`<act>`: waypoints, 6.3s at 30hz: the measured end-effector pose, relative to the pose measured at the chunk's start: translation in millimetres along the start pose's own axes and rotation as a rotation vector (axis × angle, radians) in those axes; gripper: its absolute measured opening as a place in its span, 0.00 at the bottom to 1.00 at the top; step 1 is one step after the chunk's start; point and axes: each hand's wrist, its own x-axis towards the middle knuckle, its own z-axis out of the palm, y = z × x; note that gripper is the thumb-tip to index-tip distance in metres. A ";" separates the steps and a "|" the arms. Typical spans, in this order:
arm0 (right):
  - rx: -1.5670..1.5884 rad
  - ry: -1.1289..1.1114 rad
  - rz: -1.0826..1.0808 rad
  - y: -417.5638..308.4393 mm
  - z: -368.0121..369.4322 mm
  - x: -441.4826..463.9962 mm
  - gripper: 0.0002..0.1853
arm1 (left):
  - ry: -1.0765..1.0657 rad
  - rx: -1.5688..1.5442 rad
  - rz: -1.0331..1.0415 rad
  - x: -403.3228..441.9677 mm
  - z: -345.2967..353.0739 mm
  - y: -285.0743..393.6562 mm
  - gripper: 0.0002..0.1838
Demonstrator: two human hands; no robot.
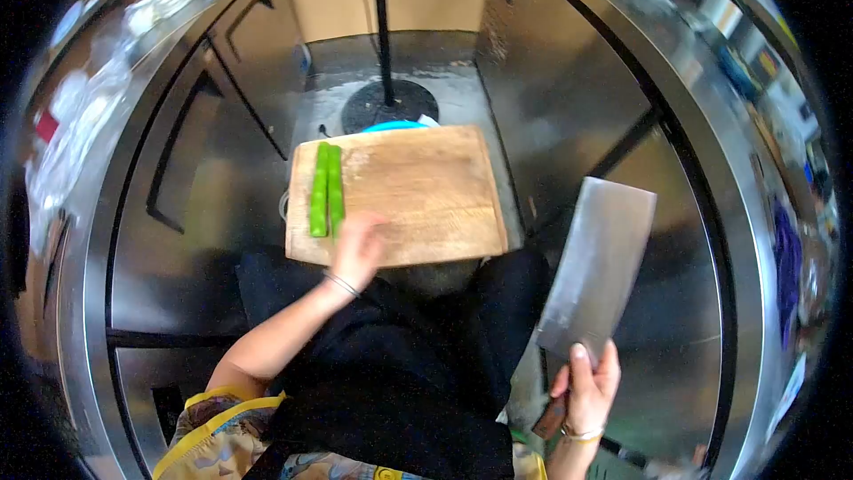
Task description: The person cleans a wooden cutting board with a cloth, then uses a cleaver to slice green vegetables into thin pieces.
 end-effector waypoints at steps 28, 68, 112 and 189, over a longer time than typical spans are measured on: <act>-0.052 -0.374 0.331 93.1 164.2 146.3 0.05 | -0.449 0.488 0.263 134.0 37.7 -152.6 0.31; -0.846 -0.703 -0.160 130.0 185.0 138.2 0.09 | -0.193 0.213 0.031 20.5 10.6 -110.0 0.18; -1.289 -1.147 -0.638 64.3 207.9 170.7 0.11 | 0.014 0.258 -0.150 -14.8 38.5 -103.7 0.08; -1.235 -1.070 -0.448 82.4 189.8 157.3 0.08 | 0.003 0.278 -0.148 -5.3 35.6 -101.0 0.11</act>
